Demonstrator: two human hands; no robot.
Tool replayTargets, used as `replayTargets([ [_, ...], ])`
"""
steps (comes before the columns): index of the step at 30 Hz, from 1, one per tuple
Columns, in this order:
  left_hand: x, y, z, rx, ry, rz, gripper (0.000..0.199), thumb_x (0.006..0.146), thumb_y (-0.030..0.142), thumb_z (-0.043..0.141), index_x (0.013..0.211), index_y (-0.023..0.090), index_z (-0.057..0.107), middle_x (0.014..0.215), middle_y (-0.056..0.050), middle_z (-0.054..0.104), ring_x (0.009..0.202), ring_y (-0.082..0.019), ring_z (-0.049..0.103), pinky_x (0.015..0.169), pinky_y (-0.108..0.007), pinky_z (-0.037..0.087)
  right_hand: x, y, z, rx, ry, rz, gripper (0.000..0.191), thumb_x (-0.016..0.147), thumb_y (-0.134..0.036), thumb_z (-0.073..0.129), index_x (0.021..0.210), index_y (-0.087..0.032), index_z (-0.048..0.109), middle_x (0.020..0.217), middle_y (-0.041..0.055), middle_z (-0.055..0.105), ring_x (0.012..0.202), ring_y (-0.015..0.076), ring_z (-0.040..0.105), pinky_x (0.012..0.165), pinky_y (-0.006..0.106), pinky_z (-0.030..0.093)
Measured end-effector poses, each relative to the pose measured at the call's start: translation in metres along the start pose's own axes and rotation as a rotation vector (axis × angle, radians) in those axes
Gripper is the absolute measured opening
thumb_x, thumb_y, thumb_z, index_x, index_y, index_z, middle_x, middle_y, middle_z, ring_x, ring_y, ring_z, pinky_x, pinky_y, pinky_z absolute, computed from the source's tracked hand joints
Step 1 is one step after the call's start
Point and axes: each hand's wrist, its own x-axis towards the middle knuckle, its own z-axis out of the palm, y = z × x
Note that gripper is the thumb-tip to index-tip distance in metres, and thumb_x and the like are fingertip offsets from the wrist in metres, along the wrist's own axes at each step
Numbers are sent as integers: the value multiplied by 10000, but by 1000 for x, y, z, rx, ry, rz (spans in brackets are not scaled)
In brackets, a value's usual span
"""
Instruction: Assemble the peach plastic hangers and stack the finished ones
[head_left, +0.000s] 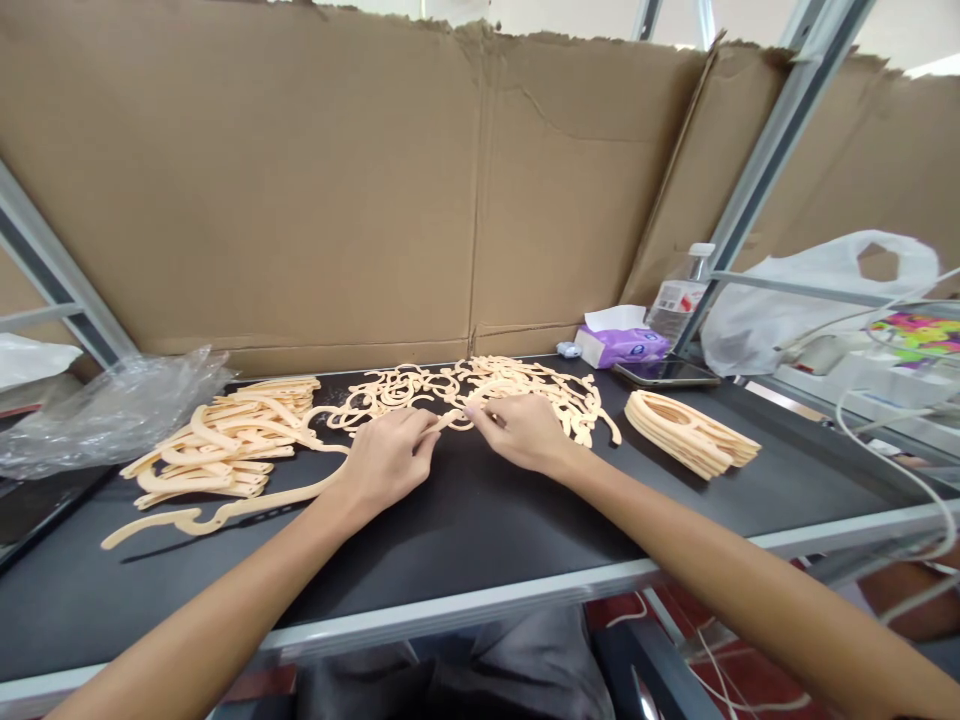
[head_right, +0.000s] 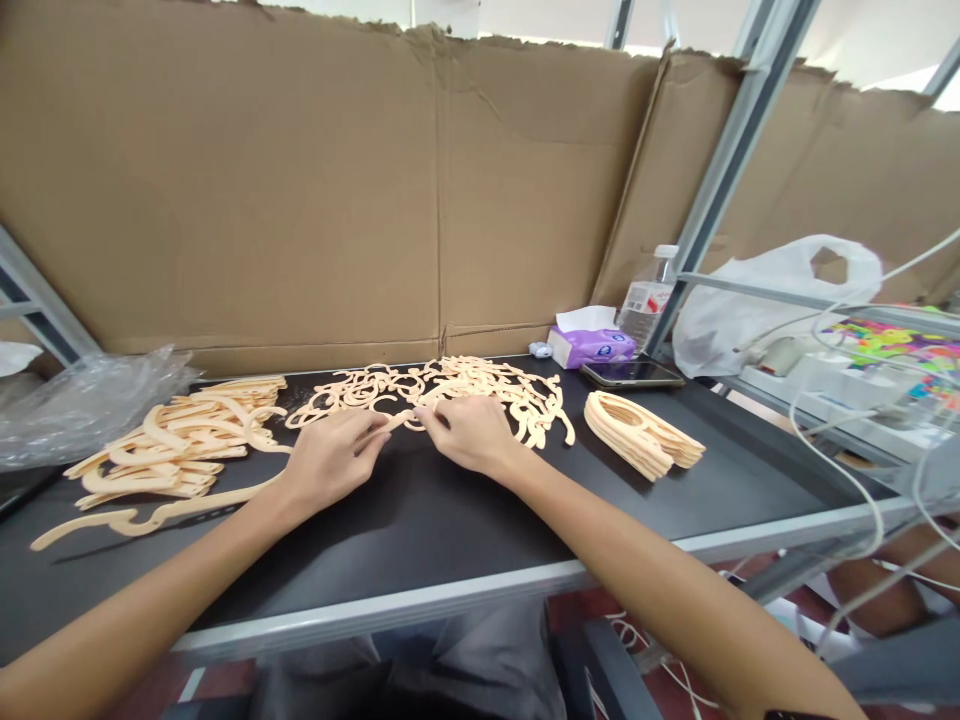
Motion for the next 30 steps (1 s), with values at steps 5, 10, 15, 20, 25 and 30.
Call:
replayTargets([
  [5,0,2,0,-23,-19,41,95,895,206,569,923,201,660,860,-46,732,779,-195,683,711,-299,506,-3,-6,2,39,-31,24,334,965,-448,490,938,-225,738,613,13,659,585,156,578,601,263,313],
  [10,-1,3,4,-55,-26,93,120,923,218,543,929,208,663,902,-43,733,803,-174,689,723,-278,510,-4,-8,1,40,-73,-2,328,973,-437,483,991,-205,714,649,18,672,602,158,590,609,261,326],
  [15,-2,3,4,-72,-32,132,164,942,212,527,1010,208,676,932,-57,736,832,-181,693,746,-285,524,-5,-9,6,205,-133,-22,268,966,-347,499,995,-186,711,689,19,679,622,143,579,619,253,354],
  [20,-1,4,2,-83,-51,166,208,936,193,521,1062,214,685,976,-69,736,881,-186,692,772,-289,538,-3,-11,9,580,-216,67,227,935,-303,530,893,-166,706,682,8,661,613,124,569,612,240,412],
  [25,-1,6,1,-63,-35,167,193,937,193,521,1031,220,687,958,-59,733,860,-177,683,749,-276,526,-1,-12,8,811,-262,148,223,904,-330,558,867,-149,683,736,38,678,661,142,636,665,269,510],
  [30,2,10,-4,-21,39,166,162,926,206,539,981,210,691,954,-66,720,891,-208,636,776,-323,505,2,-9,9,931,-237,255,275,856,-413,613,805,-149,669,701,42,662,591,128,609,505,227,480],
])
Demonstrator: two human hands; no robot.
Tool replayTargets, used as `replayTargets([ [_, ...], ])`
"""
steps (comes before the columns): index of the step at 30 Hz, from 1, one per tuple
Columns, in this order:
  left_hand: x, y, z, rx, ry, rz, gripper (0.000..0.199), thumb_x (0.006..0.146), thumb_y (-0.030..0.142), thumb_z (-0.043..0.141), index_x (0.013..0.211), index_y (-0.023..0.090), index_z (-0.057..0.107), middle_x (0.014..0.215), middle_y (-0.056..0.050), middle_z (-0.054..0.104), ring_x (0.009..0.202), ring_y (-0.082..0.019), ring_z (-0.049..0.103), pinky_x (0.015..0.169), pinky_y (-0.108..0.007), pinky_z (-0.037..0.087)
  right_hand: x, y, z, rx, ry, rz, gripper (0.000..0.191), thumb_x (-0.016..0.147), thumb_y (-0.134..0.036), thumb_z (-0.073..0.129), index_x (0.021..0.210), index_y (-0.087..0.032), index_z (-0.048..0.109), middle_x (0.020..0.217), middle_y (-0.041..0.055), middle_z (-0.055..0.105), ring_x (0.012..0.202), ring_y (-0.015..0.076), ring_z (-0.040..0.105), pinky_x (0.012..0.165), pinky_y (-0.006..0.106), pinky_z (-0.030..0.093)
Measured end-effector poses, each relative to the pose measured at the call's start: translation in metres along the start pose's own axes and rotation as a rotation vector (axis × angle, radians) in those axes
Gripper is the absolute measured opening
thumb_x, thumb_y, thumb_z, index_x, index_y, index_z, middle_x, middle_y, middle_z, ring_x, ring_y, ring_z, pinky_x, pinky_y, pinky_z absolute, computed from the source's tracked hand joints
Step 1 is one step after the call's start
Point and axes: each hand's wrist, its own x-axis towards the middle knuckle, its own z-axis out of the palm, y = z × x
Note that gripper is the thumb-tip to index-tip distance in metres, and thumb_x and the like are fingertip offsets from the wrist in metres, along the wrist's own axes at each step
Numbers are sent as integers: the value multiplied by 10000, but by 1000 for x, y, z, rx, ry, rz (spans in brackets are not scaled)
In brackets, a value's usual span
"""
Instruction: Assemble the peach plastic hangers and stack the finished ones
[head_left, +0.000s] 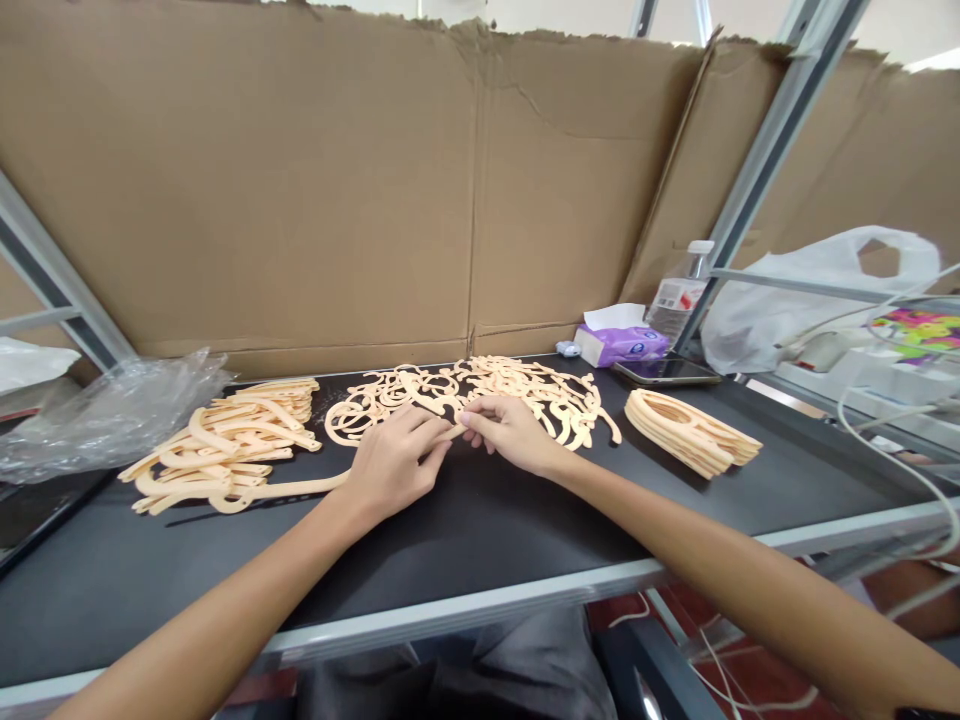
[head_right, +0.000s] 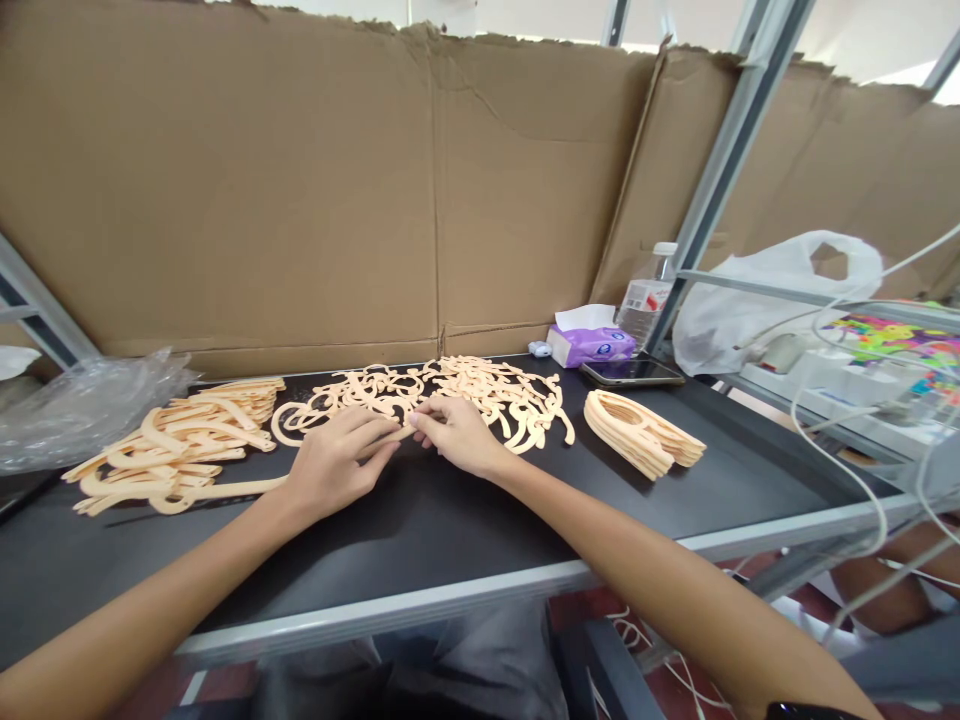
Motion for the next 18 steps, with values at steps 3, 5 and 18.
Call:
replayTargets([
  [3,2,4,-4,30,56,25,156,918,203,543,963,191,693,932,-76,710,899,-229,601,790,-356,501,3,1,-2,85,47,6,323,817,-468,656,788,-147,663,676,37,656,531,113,575,445,218,459],
  [5,3,6,-6,44,82,57,165,916,187,540,987,189,689,910,-72,705,883,-225,593,771,-350,504,4,1,-3,132,64,-6,356,796,-502,676,785,-147,668,675,32,652,527,110,571,444,222,469],
  [18,-2,23,-5,15,-27,359,207,907,126,477,861,182,671,793,-37,685,672,-154,608,622,-299,453,8,4,-2,361,152,39,383,684,-496,797,777,-137,702,653,29,653,560,129,591,433,228,475],
])
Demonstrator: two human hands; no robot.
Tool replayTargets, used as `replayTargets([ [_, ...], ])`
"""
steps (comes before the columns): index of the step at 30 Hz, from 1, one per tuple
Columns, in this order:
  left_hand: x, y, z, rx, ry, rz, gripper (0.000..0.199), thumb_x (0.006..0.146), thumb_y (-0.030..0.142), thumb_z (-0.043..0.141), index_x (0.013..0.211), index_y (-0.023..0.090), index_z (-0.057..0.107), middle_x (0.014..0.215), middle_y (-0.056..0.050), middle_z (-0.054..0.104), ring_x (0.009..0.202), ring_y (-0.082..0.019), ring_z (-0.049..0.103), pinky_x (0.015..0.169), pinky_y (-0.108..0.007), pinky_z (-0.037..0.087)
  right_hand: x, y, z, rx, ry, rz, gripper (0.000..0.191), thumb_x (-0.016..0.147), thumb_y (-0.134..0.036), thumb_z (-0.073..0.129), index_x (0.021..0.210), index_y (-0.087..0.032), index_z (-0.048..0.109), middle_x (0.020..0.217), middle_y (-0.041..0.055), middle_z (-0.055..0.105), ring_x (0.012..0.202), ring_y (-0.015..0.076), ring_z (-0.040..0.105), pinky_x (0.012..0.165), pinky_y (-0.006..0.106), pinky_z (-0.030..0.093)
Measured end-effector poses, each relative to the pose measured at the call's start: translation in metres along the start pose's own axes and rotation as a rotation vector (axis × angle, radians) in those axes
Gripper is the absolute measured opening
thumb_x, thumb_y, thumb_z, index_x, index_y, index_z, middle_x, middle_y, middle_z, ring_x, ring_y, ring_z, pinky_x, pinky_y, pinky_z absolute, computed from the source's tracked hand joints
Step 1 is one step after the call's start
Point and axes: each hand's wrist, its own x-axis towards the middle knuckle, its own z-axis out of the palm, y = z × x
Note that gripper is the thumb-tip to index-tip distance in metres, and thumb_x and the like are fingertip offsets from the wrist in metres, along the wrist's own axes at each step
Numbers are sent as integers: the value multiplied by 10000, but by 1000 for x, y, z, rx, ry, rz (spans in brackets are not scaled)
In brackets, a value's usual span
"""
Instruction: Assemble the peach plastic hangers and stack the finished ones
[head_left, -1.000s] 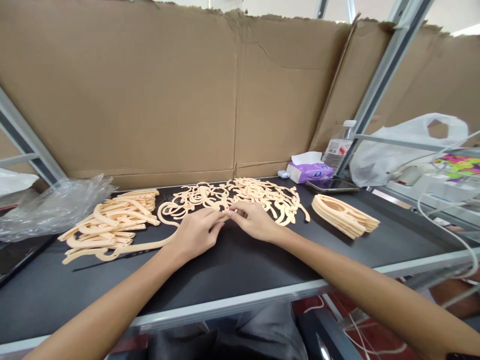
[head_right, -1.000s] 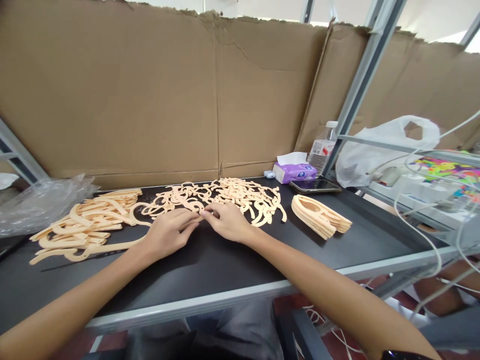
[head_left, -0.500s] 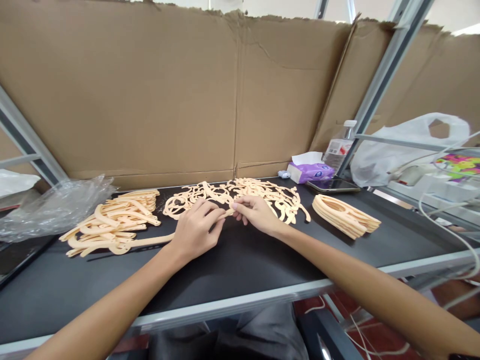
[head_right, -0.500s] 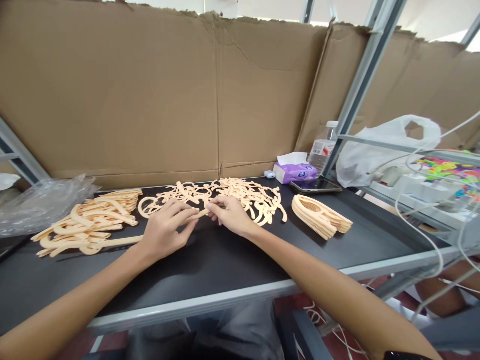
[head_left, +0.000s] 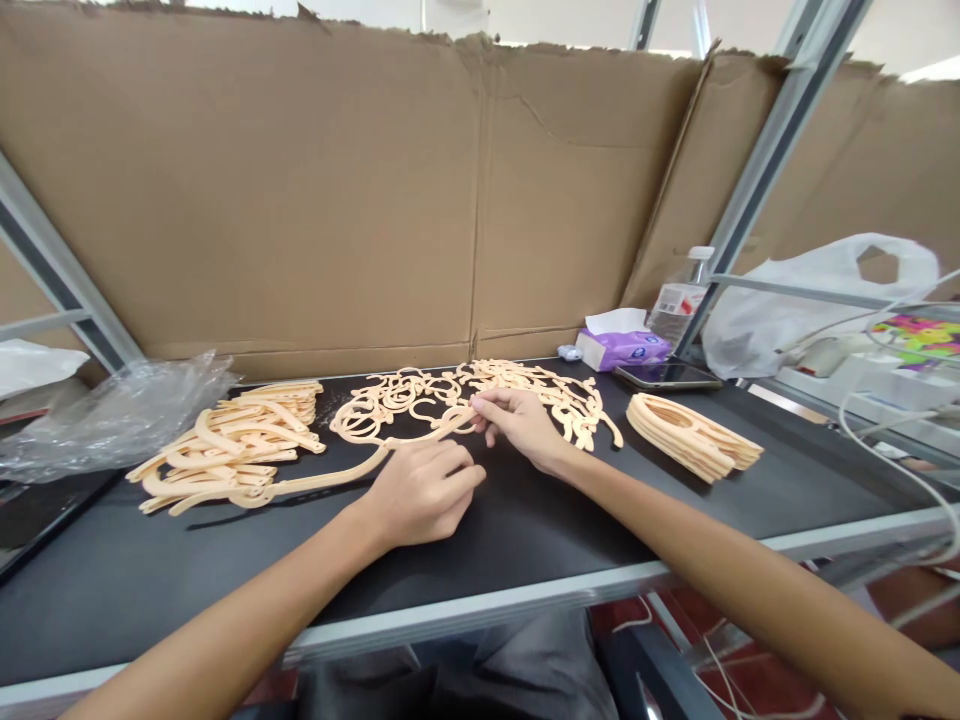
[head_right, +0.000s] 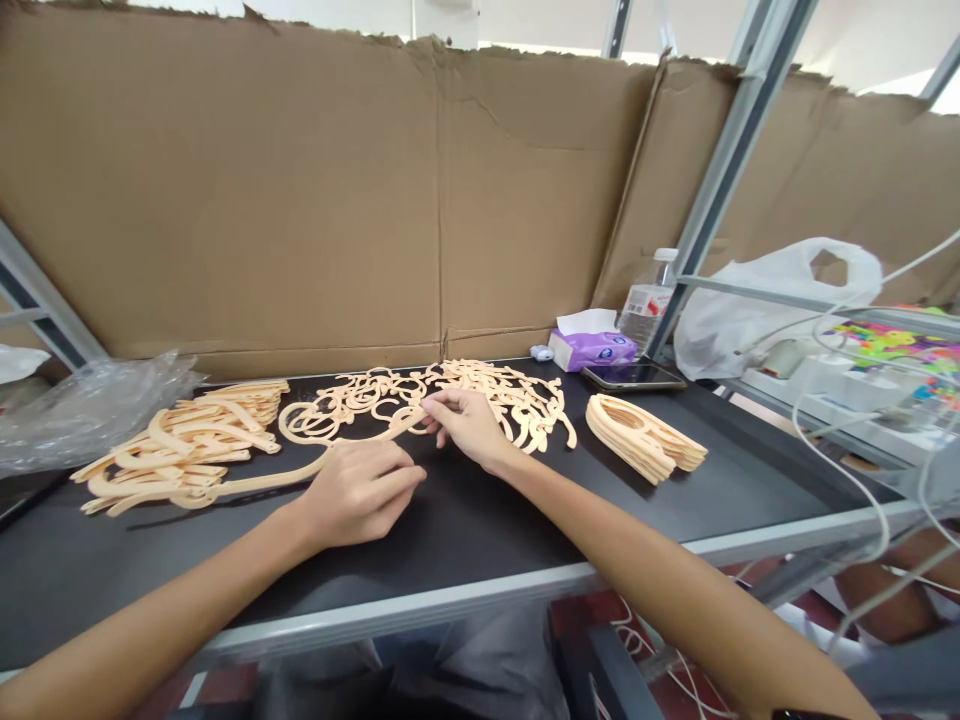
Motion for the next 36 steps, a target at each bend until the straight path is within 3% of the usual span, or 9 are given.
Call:
replayTargets([
  [7,-4,0,4,-118,-58,-45,190,896,145,495,868,168,681,742,-18,658,548,-125,568,480,-276,358,1,-6,-4,140,39,3,347,661,-458,826,760,-149,705,682,33,667,600,130,594,471,229,478],
  [14,-5,-4,4,-217,-90,-199,217,905,168,481,881,168,698,685,-21,653,570,-138,596,504,-265,342,3,-13,-10,281,106,15,331,629,-405,856,751,-145,692,666,29,655,610,120,588,499,219,464],
  [18,-6,-11,7,-306,-68,-368,194,874,216,523,860,193,716,725,-29,690,625,-153,622,567,-261,389,8,-13,-17,348,192,-13,283,639,-332,853,766,-145,683,667,22,644,627,114,592,517,206,464],
  [24,-8,-39,11,-445,163,-892,208,840,345,599,739,182,678,595,-12,649,520,-141,571,528,-251,407,16,-16,-33,400,380,-82,147,765,-236,772,734,-158,650,663,14,632,619,101,585,562,204,494],
  [28,-9,-60,6,-600,333,-1192,316,790,470,655,884,171,616,581,2,624,438,-129,527,447,-239,393,20,-17,-41,407,485,-113,117,803,-190,728,727,-162,643,663,13,626,612,96,580,554,192,491],
  [31,-6,-68,-2,-751,432,-1341,491,775,523,662,1084,175,504,654,7,644,356,-90,446,387,-228,383,21,-16,-43,404,515,-109,114,809,-158,703,712,-159,644,657,17,627,609,96,578,549,190,490],
  [36,-2,-72,-9,-893,552,-1435,538,781,479,679,1161,206,414,908,-69,685,451,-81,546,458,-243,495,20,-14,-38,394,486,-90,93,801,-152,696,718,-152,653,646,19,625,606,97,573,538,192,483],
])
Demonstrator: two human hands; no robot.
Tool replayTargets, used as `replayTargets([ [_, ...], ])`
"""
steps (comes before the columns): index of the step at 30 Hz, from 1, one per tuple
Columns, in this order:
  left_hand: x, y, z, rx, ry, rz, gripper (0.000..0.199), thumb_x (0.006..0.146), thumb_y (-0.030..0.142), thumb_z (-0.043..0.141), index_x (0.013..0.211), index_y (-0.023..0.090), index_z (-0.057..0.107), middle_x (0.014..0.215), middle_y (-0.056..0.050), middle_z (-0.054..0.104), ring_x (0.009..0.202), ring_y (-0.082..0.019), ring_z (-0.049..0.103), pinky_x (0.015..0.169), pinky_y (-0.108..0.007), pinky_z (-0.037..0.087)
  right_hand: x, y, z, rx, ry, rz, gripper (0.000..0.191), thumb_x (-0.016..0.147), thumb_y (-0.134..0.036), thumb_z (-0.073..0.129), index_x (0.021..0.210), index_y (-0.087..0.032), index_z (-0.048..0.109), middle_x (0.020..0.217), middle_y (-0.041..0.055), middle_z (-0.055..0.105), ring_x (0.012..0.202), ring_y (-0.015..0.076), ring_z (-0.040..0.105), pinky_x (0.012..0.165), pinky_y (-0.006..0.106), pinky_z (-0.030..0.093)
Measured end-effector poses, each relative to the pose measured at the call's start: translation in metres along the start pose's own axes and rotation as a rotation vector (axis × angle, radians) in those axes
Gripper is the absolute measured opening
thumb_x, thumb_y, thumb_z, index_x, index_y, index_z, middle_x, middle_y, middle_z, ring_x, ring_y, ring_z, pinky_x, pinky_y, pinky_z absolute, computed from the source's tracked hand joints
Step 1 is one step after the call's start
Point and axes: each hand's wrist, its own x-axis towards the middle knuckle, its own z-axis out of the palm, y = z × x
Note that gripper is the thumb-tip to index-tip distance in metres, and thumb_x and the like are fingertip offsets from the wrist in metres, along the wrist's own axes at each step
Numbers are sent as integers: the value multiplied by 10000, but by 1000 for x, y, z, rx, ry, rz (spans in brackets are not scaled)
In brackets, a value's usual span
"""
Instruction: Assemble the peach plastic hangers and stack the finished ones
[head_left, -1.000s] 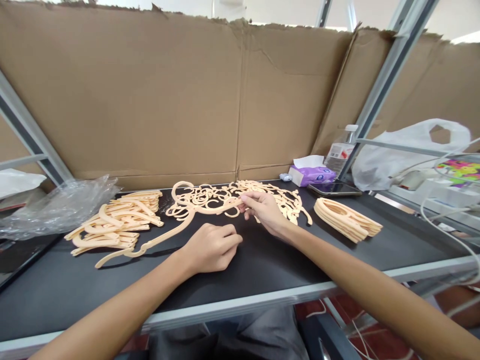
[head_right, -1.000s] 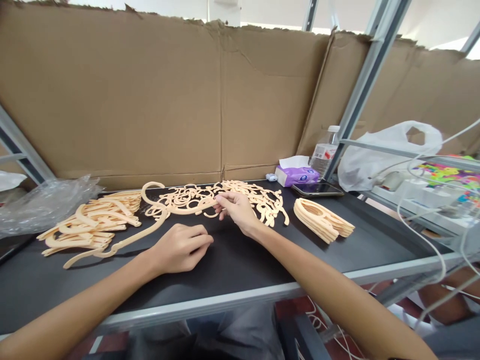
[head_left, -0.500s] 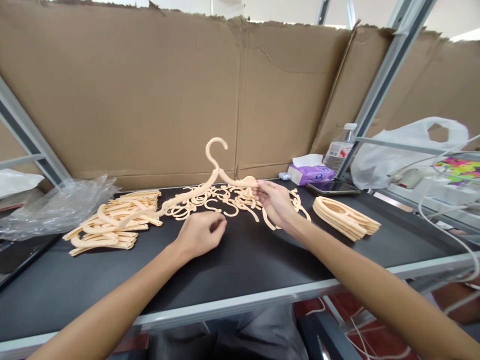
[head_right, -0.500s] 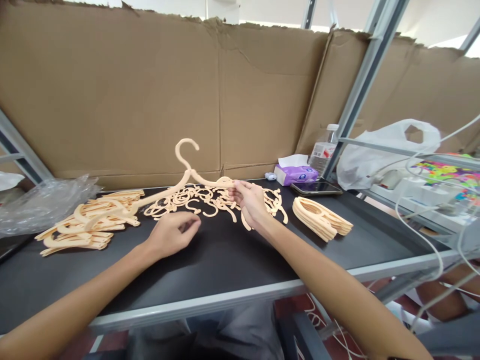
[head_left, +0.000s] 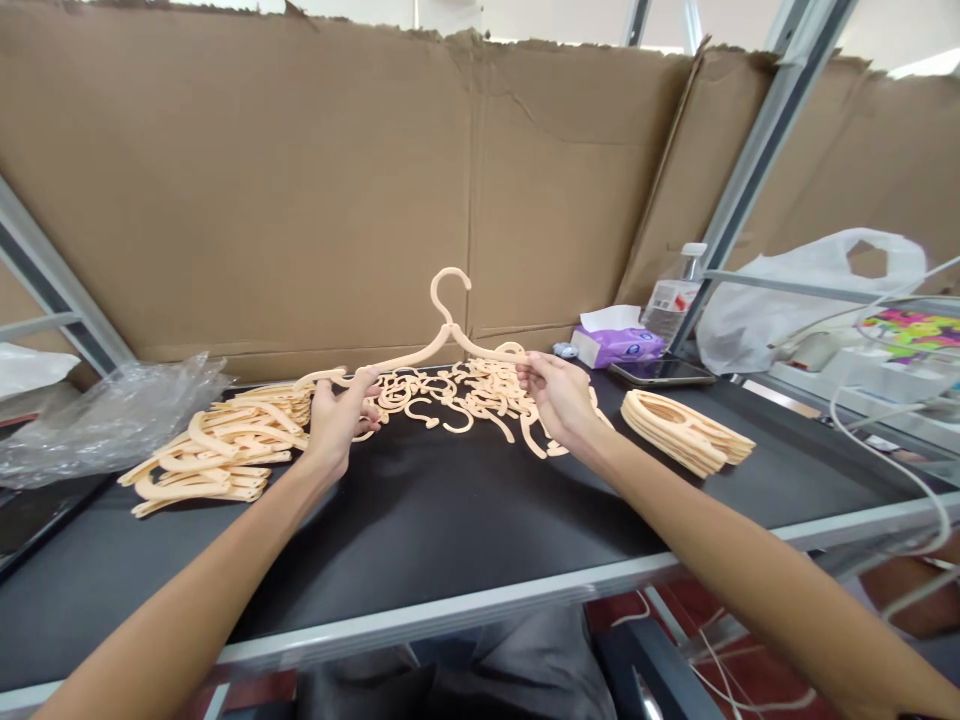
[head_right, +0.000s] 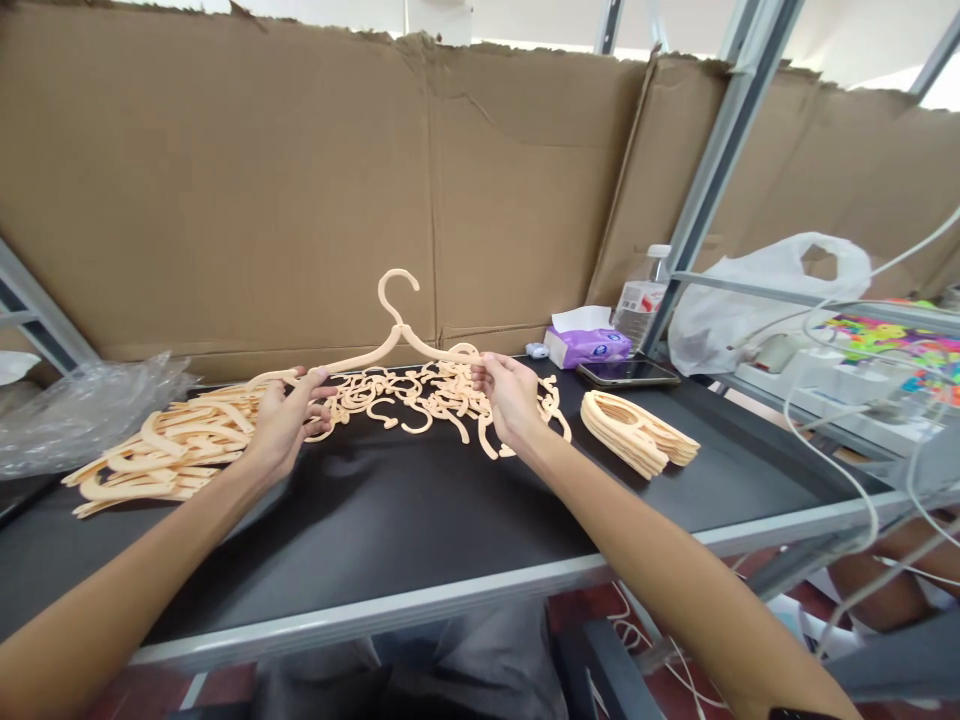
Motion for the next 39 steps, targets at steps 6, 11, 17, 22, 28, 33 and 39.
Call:
replayTargets([
  [6,1,-7,-1,-1,29,75,668,660,358,819,1194,215,443,904,-29,677,626,-113,609,533,-210,494,0,-1,0,-34,-13,10,136,775,-215,745,718,-162,634,642,16,627,600,102,570,533,201,479],
  [11,3,-13,-2,2,5,123,703,594,372,858,1165,217,478,884,-6,676,752,-141,636,623,-216,474,2,-3,-2,-60,-5,6,160,758,-251,761,736,-182,619,632,2,623,600,108,564,516,209,466],
  [17,6,-10,-1,-48,52,121,597,651,456,802,1112,201,521,878,1,652,687,-112,586,639,-223,454,0,-3,-1,-84,-18,15,154,731,-239,763,712,-175,624,649,22,630,598,116,569,522,231,456],
  [22,10,-8,-4,-88,78,85,495,705,599,709,929,184,562,885,-16,638,614,-89,540,605,-229,450,-2,-4,0,-94,-36,22,105,723,-221,739,703,-166,651,626,18,628,593,112,552,515,223,442],
  [28,12,-13,-5,-24,81,120,453,678,585,742,822,182,594,763,14,593,613,-107,515,578,-223,421,-5,-1,1,-124,-79,25,157,696,-252,780,707,-153,658,619,13,619,585,100,549,515,209,427],
  [33,1,-14,3,97,-74,189,469,729,609,694,881,165,715,836,-39,699,753,-177,605,707,-267,465,-8,3,3,-150,-114,55,216,675,-279,816,718,-147,651,619,21,623,577,109,557,507,220,430],
  [39,-6,-13,6,190,-178,226,542,822,652,556,867,154,765,1016,-114,753,984,-270,650,837,-321,473,-7,4,4,-146,-113,59,203,691,-277,805,713,-149,650,614,24,625,576,114,562,494,217,432],
])
